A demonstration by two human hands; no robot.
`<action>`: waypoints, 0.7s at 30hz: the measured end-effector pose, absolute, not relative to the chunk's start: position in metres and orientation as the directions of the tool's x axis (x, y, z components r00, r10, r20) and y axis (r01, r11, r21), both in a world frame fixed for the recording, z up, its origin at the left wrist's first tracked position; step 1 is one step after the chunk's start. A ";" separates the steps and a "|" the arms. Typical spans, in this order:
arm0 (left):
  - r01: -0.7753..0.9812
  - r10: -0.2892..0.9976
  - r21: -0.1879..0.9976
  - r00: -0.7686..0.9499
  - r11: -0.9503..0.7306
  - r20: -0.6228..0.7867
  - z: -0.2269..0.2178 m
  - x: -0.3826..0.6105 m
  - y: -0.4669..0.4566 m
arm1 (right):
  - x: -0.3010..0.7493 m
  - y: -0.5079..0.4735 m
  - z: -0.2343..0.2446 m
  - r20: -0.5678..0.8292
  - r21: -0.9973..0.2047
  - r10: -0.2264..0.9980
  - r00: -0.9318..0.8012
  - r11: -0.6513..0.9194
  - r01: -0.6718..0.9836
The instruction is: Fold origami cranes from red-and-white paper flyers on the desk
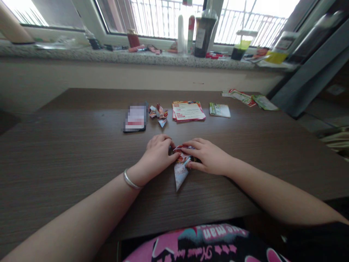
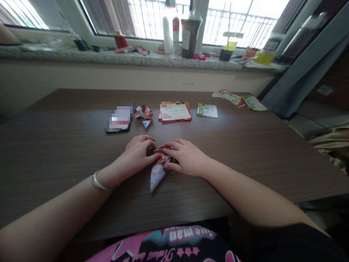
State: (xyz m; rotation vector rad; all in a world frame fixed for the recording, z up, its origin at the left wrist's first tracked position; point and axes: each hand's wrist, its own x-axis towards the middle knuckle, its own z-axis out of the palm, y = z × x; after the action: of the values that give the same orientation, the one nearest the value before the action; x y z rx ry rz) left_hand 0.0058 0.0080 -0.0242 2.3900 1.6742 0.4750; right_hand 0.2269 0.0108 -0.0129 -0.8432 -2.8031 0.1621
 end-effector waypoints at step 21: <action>0.629 0.937 0.701 0.301 -0.335 0.177 -0.022 0.007 0.010 | 0.225 0.012 -0.009 0.218 -0.479 0.732 -0.645 0.656 0.583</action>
State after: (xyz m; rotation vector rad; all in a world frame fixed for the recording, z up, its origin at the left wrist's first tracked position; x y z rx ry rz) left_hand 0.0067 0.0096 -0.0220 2.0629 1.3891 0.7922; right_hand 0.2249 0.0118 -0.0091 -1.0350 -2.4804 0.5201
